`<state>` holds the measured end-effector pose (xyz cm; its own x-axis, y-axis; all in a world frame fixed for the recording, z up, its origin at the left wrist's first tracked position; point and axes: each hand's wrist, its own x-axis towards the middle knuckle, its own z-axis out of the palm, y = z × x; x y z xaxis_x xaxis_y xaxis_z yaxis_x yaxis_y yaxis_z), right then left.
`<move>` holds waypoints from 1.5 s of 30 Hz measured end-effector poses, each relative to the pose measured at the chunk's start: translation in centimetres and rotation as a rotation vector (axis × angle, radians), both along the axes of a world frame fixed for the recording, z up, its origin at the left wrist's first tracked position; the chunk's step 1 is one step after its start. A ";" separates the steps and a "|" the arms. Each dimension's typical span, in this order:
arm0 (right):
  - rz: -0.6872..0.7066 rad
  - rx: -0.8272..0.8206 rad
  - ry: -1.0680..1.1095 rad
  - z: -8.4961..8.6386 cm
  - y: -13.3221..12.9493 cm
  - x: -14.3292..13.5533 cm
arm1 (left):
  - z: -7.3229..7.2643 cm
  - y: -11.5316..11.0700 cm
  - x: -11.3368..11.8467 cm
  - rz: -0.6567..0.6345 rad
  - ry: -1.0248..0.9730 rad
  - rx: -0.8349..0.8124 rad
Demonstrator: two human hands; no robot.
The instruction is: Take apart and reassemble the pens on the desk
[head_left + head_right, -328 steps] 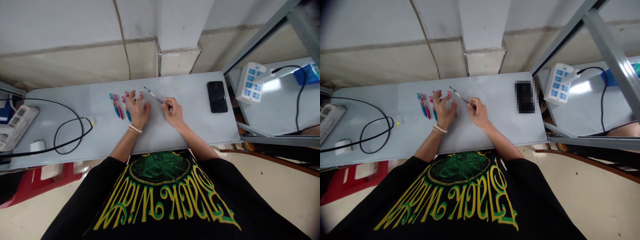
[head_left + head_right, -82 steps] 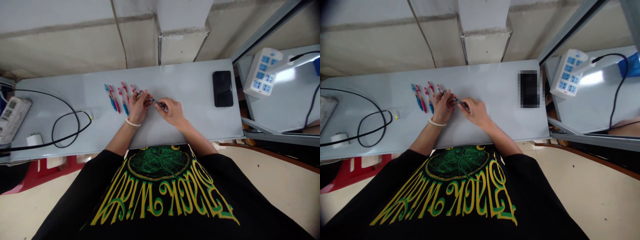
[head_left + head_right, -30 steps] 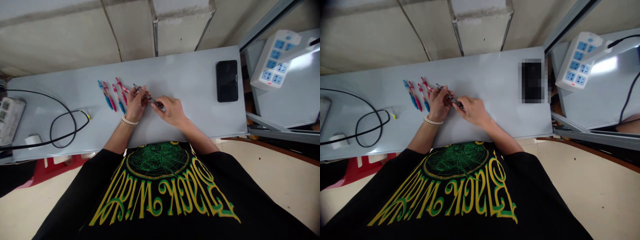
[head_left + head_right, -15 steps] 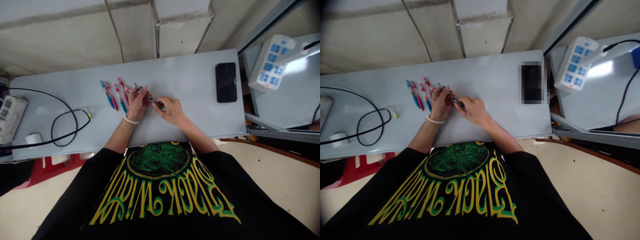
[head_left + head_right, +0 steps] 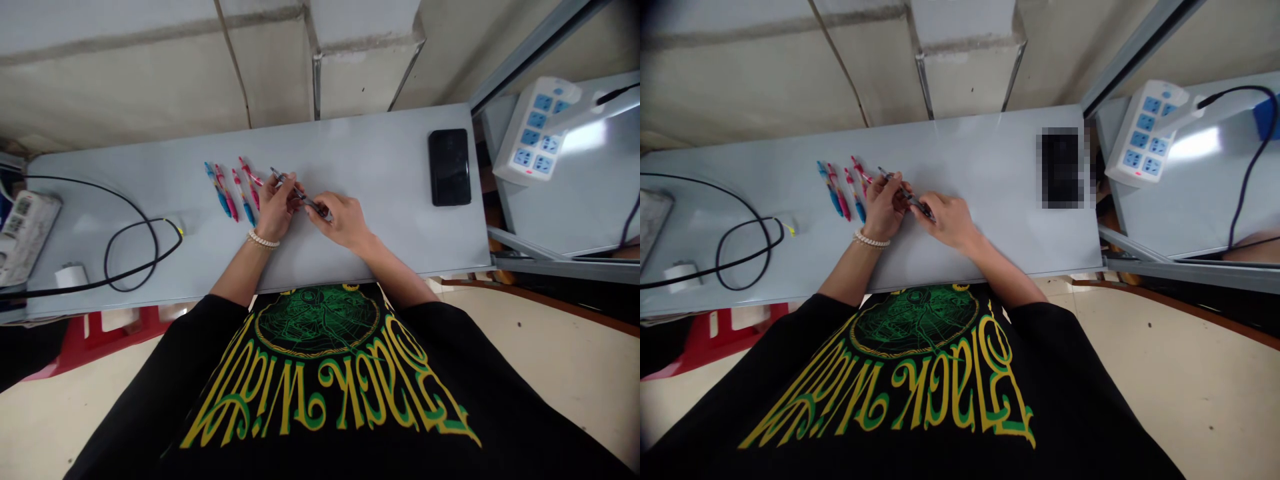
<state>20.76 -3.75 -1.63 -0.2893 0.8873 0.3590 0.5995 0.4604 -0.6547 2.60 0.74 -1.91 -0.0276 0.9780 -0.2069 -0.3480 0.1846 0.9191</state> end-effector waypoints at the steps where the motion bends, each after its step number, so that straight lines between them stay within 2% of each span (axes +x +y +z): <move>1: 0.001 -0.007 -0.001 0.0 0.0 0.0 | -0.2 0.0 0.0 0.002 0.008 0.005; 8: 0.006 -0.035 0.001 0.2 -0.1 0.0 | -0.9 0.2 -0.4 -0.010 0.040 0.035; 28: -0.005 -0.009 0.022 -0.4 0.2 -0.2 | 0.2 0.0 0.1 -0.001 -0.005 -0.004; 35: -0.017 -0.015 0.075 -0.7 0.1 -0.4 | 0.7 -0.1 0.4 0.009 -0.028 -0.002; 45: -0.066 -0.046 0.185 -1.3 0.2 -0.8 | 0.7 0.0 0.6 0.031 -0.046 0.017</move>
<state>19.98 -3.51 -2.95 -0.1629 0.9190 0.3590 0.4950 0.3909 -0.7760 3.23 0.75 -1.26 -0.0486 0.9801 -0.1923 -0.3950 0.1580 0.9050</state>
